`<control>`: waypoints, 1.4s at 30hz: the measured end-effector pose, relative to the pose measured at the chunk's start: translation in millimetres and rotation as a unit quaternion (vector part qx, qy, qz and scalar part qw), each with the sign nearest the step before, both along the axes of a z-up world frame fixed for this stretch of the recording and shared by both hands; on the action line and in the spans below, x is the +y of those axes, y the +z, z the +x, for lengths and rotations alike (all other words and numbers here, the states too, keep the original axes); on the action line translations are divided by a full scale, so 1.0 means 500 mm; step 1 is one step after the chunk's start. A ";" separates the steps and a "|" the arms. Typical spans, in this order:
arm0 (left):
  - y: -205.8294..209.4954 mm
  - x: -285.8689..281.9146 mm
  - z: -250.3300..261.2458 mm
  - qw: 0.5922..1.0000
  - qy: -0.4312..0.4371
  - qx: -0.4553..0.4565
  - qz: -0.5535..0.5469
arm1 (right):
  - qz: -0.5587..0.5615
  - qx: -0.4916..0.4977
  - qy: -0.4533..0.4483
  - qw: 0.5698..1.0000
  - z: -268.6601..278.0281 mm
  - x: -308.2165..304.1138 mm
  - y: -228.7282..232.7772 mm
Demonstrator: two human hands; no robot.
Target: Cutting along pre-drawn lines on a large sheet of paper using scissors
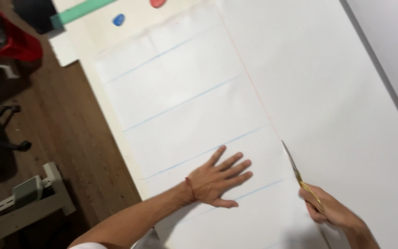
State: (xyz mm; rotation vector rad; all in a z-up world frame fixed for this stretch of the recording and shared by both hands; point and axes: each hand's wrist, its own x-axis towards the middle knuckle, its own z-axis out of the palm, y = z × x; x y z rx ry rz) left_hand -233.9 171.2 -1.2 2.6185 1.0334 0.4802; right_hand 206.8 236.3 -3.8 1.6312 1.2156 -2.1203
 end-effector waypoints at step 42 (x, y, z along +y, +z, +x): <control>-0.054 -0.011 0.020 0.999 0.024 0.016 0.039 | 0.016 0.112 -0.051 0.992 0.051 -0.031 -0.073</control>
